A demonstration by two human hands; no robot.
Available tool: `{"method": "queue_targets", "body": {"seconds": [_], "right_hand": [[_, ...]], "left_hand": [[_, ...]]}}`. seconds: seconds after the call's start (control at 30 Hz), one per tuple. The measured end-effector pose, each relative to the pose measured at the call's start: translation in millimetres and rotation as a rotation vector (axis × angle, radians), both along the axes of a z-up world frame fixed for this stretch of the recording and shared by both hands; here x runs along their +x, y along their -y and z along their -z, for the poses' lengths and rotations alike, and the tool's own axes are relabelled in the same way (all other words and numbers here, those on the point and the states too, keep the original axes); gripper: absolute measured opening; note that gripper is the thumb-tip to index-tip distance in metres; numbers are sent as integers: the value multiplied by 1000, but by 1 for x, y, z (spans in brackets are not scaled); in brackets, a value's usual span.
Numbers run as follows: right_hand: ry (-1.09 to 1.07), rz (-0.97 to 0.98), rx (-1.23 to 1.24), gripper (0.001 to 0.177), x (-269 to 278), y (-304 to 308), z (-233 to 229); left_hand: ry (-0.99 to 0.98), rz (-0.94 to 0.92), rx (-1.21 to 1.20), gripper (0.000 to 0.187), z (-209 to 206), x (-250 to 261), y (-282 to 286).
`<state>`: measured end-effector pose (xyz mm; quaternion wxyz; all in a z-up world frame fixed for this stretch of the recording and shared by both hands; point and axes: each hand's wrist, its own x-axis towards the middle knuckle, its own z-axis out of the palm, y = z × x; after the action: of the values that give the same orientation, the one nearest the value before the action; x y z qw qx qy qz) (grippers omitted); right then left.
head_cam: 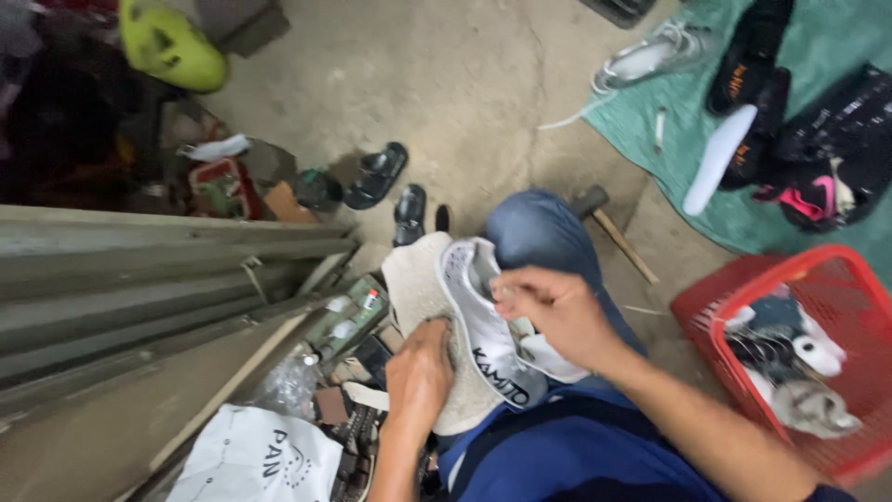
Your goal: The person sits on the floor and sews a white sneaker using a needle and thread. They repeatedly push the needle through the shoe's upper and pull the thread to secure the stitches.
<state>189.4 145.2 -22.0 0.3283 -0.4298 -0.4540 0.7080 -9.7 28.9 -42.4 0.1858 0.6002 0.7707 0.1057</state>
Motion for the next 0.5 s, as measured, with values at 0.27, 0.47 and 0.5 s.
{"method": "queue_targets", "body": {"seconds": [0.27,0.47,0.5], "right_hand": [[390,-184,53,34,11,-2,18],[423,-221,212,35,9,-6,13],[422,-220,213,35,6,-4,19]], "left_hand": [[70,76,58,23,-8,1,-4],[90,67,18,16,-10,2,-4],[89,68,19,16,-11,2,-4]]}}
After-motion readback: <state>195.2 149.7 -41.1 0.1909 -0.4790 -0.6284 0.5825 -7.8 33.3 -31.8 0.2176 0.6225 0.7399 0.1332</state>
